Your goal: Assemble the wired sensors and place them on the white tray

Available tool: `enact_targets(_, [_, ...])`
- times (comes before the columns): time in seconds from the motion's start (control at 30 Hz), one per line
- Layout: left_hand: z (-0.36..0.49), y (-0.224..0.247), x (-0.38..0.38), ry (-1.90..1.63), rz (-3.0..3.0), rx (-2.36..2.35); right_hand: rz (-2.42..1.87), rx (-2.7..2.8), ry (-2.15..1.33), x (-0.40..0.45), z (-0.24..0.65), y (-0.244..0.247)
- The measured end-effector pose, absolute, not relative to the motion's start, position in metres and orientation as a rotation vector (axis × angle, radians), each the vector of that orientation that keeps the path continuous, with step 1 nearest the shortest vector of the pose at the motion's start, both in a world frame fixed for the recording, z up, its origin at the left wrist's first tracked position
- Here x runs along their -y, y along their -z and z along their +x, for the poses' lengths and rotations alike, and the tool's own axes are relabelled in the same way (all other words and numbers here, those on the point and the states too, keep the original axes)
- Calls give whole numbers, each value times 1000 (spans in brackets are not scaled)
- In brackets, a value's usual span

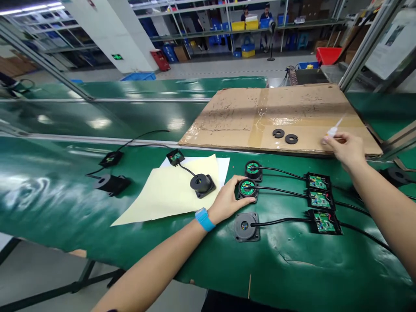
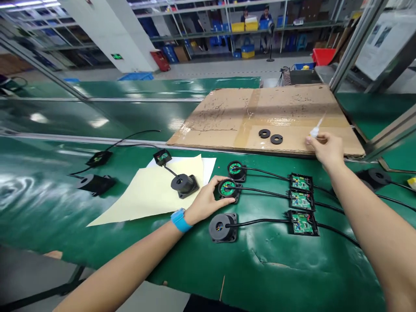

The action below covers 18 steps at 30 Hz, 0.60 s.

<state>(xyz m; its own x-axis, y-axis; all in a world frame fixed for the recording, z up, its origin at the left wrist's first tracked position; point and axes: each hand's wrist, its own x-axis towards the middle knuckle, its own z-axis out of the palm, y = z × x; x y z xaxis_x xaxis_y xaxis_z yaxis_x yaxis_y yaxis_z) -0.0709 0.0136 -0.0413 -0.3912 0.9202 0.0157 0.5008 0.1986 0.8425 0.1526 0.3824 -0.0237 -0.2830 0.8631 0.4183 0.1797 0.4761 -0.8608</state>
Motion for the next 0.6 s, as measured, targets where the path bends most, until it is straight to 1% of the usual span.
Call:
enact_targets(0.1, [-60,41,-5,-1101,1298,-1975,-962,1565,-1065,-355,149,18])
enact_targets(0.2, [-49,38,9,-1121,1335,-1942,-956,1475,-1272,-309,149,7])
enact_targets(0.37, [-42,29,21,-1273,1589,-1928,-883,1374,-1608,-230,144,-15])
enact_targets(0.5, [-48,22,24,-1234,1728,-1957,-731,1333,-1843,-202,139,-25])
enact_targets(0.6, [-52,19,25,-1179,1789,-1988,-751,1258,-1892,-194,137,-26])
